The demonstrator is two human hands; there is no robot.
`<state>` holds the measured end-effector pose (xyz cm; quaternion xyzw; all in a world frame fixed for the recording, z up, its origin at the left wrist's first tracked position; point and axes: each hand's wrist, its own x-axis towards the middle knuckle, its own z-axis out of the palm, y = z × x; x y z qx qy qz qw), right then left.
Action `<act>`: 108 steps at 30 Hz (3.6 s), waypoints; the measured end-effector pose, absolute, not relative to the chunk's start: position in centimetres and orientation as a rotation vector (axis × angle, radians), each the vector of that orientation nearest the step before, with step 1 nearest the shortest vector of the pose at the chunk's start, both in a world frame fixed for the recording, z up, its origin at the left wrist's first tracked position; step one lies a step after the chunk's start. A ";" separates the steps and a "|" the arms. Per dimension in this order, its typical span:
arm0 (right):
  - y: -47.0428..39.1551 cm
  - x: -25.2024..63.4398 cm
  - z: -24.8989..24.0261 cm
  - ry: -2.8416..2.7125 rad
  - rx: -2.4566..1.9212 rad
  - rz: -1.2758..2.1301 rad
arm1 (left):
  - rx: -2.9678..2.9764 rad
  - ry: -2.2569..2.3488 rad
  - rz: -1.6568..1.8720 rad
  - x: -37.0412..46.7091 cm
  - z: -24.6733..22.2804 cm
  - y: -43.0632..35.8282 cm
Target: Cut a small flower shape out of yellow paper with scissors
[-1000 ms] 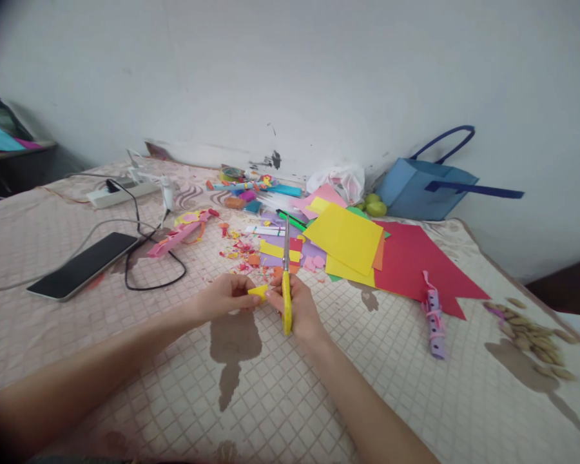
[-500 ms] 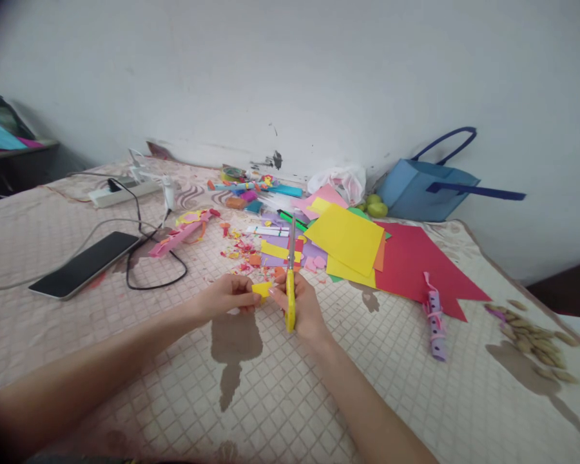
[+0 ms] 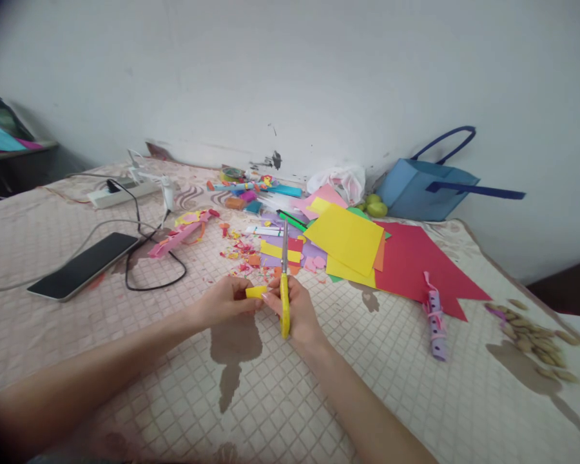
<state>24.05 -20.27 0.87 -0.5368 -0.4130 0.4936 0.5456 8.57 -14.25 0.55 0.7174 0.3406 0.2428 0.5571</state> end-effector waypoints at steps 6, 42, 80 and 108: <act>-20.0 25.0 0.5 -0.997 -1.263 1.150 | 1.459 0.789 0.546 8.6 1.0 -13.7; -20.0 24.6 0.0 -0.988 -1.289 1.138 | 1.242 0.816 0.654 8.7 1.2 -14.0; -22.4 22.8 0.2 -1.272 -1.462 1.057 | 0.837 0.612 1.196 11.6 4.6 -13.8; -22.2 22.0 0.9 -1.332 -1.511 0.945 | 0.617 0.526 1.307 12.4 4.6 -15.2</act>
